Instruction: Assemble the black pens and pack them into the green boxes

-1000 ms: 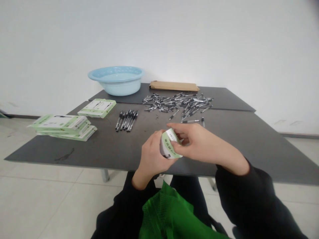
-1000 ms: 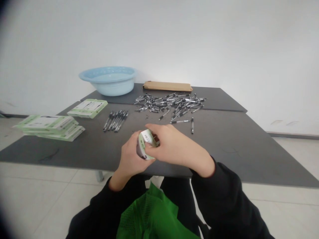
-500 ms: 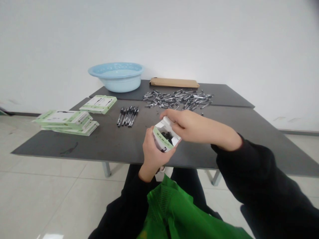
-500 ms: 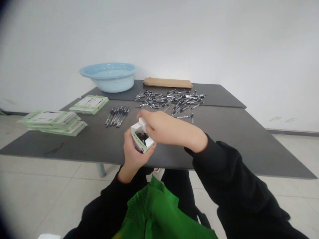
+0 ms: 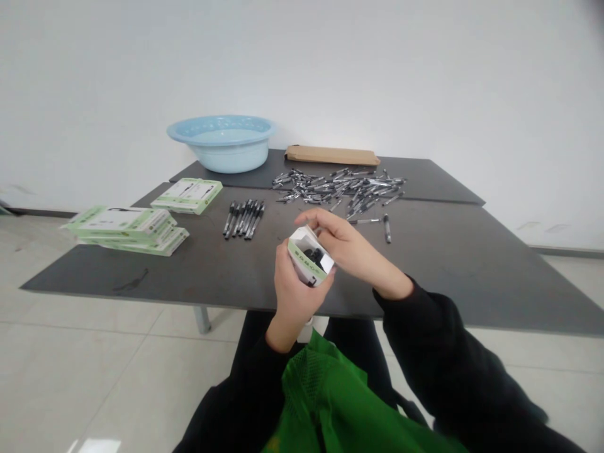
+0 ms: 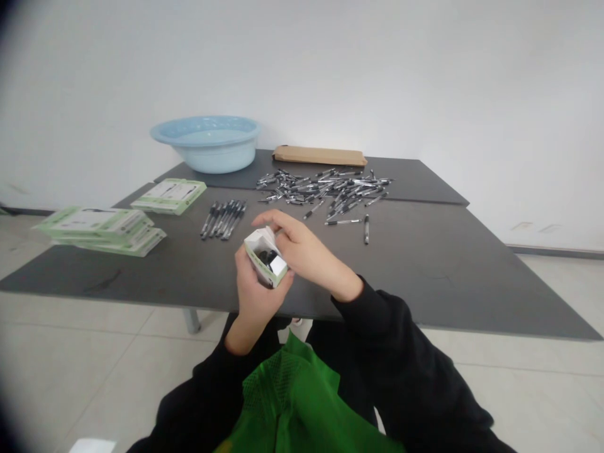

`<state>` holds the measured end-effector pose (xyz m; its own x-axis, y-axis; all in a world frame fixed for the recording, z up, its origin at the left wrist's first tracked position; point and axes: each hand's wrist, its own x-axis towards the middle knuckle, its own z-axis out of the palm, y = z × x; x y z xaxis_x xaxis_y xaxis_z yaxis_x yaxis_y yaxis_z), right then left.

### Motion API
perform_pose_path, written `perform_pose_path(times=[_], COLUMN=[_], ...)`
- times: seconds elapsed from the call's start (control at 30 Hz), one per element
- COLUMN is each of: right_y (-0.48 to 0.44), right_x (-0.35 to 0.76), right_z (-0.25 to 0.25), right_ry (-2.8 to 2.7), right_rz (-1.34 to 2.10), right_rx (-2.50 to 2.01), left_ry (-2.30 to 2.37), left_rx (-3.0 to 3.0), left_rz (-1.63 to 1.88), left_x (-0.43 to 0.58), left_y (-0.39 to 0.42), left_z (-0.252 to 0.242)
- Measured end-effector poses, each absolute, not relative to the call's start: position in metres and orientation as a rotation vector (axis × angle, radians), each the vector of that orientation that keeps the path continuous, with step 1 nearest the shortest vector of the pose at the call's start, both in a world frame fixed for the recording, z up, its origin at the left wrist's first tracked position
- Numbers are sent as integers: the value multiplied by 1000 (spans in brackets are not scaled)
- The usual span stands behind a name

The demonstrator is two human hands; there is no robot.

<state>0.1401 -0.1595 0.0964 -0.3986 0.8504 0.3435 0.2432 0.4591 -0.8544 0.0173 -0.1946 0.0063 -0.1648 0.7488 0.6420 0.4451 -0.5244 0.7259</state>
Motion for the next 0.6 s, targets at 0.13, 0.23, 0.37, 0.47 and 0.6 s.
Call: perform_pose_path(times=[0.13,0.23,0.37,0.47,0.6], right_y=[-165,-171,-179,-181,-179], right_x=[143,145,138,131,130], right_z=[97,94,83,71,60], right_ry=[-1906,-1891,-1788,-1654,-1609], right_rz=[721,837,1081,1211,1369], right_rx=[-811,-832,-864,-895,-929], left_ry=[1386,1389,1473,1498,1497], left_rx=[1837,1839,1736,1716,1813], left_rz=[1761,1768,1777,1744,1751], left_x=[17,19,22,22,19], left_y=[-193,-193,-194,-195,-196], left_z=[2,3,5,6,12])
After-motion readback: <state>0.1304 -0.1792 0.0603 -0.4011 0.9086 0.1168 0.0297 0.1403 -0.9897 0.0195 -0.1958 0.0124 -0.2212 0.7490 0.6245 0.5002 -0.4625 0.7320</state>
